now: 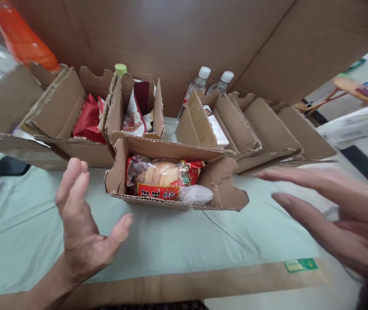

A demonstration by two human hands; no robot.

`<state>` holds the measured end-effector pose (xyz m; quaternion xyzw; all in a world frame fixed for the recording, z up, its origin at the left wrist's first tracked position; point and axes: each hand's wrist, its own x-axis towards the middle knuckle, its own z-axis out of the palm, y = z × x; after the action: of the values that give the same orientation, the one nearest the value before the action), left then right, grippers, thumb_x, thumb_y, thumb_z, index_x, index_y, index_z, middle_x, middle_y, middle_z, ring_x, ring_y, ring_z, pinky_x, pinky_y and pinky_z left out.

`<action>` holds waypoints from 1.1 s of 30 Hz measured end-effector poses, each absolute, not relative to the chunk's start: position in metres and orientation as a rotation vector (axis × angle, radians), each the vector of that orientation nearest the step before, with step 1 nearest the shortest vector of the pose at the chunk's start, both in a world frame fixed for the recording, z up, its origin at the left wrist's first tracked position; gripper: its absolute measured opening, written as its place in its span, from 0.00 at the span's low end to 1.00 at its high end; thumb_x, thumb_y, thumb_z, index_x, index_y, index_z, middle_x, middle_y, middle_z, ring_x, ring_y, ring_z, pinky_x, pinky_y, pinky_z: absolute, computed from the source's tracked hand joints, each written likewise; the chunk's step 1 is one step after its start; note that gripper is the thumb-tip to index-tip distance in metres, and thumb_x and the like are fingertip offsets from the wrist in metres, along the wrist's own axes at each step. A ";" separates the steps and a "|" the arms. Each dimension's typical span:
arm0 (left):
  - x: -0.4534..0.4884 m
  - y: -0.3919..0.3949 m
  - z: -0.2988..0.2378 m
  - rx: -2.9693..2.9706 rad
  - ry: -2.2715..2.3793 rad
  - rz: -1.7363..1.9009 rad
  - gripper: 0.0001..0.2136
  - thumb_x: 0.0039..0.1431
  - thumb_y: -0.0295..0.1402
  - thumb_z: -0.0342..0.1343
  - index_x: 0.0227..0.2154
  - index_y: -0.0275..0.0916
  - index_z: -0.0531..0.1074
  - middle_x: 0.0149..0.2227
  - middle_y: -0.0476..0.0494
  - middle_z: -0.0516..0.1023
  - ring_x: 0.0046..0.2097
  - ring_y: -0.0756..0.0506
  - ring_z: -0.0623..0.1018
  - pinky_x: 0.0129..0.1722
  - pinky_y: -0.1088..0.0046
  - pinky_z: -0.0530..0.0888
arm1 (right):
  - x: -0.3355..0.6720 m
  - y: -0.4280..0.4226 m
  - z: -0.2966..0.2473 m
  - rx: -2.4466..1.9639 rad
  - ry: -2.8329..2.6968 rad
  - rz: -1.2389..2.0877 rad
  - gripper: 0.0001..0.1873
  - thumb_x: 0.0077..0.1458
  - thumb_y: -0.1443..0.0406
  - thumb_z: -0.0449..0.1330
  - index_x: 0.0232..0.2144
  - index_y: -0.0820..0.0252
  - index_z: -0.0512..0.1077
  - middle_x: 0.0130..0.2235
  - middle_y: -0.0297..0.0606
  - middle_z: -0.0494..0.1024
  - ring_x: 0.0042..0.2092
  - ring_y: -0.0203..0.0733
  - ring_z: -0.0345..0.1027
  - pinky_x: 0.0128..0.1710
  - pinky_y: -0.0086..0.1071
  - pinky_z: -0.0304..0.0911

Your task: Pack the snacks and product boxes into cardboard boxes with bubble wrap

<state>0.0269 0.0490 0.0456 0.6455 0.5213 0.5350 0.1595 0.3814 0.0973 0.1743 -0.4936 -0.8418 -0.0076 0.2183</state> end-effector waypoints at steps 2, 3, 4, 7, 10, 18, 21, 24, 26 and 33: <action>0.026 0.046 0.034 1.718 1.474 1.546 0.47 0.58 0.36 0.67 0.74 0.58 0.44 0.78 0.52 0.42 0.77 0.33 0.47 0.75 0.44 0.48 | 0.394 0.076 0.152 -1.504 -2.177 0.093 0.22 0.66 0.52 0.61 0.59 0.47 0.73 0.53 0.40 0.82 0.49 0.47 0.78 0.49 0.40 0.73; 0.027 0.046 0.029 1.648 1.461 1.500 0.46 0.59 0.37 0.66 0.74 0.55 0.45 0.77 0.48 0.45 0.76 0.33 0.49 0.75 0.44 0.50 | 0.394 0.069 0.134 -1.523 -2.144 0.215 0.29 0.65 0.49 0.61 0.64 0.49 0.68 0.56 0.43 0.80 0.49 0.48 0.78 0.47 0.40 0.74; 0.030 0.048 0.024 1.576 1.437 1.419 0.45 0.60 0.38 0.66 0.74 0.52 0.45 0.77 0.45 0.48 0.76 0.33 0.52 0.75 0.45 0.51 | 0.389 0.065 0.113 -1.530 -2.105 0.336 0.34 0.63 0.46 0.61 0.66 0.52 0.65 0.58 0.46 0.79 0.49 0.49 0.78 0.45 0.41 0.75; 0.047 0.049 0.015 1.428 1.322 1.289 0.41 0.62 0.43 0.64 0.73 0.46 0.50 0.72 0.37 0.59 0.73 0.32 0.59 0.73 0.44 0.55 | 0.363 0.057 0.052 -1.509 -1.967 0.603 0.34 0.61 0.41 0.59 0.58 0.59 0.70 0.52 0.49 0.82 0.48 0.52 0.79 0.46 0.44 0.76; 0.060 0.027 0.008 1.406 1.261 1.284 0.39 0.62 0.46 0.62 0.71 0.44 0.53 0.69 0.35 0.64 0.73 0.32 0.59 0.73 0.45 0.55 | 0.347 0.037 0.018 -1.515 -1.825 0.644 0.33 0.60 0.41 0.59 0.53 0.60 0.72 0.47 0.50 0.83 0.48 0.55 0.79 0.47 0.46 0.75; 0.011 -0.053 0.002 1.240 1.542 1.530 0.36 0.57 0.41 0.68 0.66 0.46 0.62 0.62 0.38 0.73 0.69 0.32 0.66 0.72 0.48 0.57 | 0.297 -0.009 0.043 -1.276 -1.905 0.697 0.37 0.61 0.50 0.63 0.67 0.57 0.64 0.60 0.51 0.76 0.55 0.57 0.75 0.56 0.48 0.71; 0.016 -0.022 0.029 1.264 1.415 1.803 0.41 0.54 0.40 0.70 0.69 0.47 0.58 0.65 0.40 0.70 0.69 0.35 0.67 0.73 0.53 0.56 | 0.282 0.018 0.066 -1.149 -1.897 0.751 0.36 0.60 0.49 0.63 0.65 0.57 0.66 0.60 0.50 0.76 0.59 0.57 0.72 0.60 0.50 0.68; 0.048 -0.010 0.039 1.342 1.292 1.650 0.40 0.57 0.40 0.67 0.70 0.45 0.55 0.68 0.38 0.66 0.71 0.35 0.64 0.72 0.53 0.57 | 0.304 0.015 0.072 -1.314 -1.762 0.599 0.28 0.60 0.48 0.63 0.56 0.58 0.71 0.53 0.48 0.81 0.55 0.57 0.75 0.56 0.50 0.70; 0.065 -0.025 0.031 1.388 1.257 1.470 0.42 0.58 0.40 0.67 0.71 0.43 0.54 0.69 0.36 0.65 0.73 0.33 0.60 0.74 0.52 0.53 | 0.324 -0.007 0.064 -1.454 -1.677 0.433 0.22 0.61 0.49 0.63 0.50 0.57 0.74 0.47 0.47 0.82 0.50 0.57 0.77 0.51 0.48 0.73; 0.051 -0.035 -0.001 1.288 1.368 1.558 0.37 0.60 0.39 0.64 0.69 0.42 0.57 0.67 0.36 0.68 0.72 0.34 0.61 0.73 0.52 0.56 | 0.306 -0.044 0.026 -1.494 -1.723 0.500 0.28 0.61 0.51 0.62 0.58 0.59 0.70 0.48 0.47 0.80 0.53 0.56 0.75 0.57 0.51 0.70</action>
<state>0.0513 -0.0348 -0.0012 0.4957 0.5265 0.5994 0.3432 0.3056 -0.0443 0.0257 -0.5886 -0.6788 0.1969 0.3925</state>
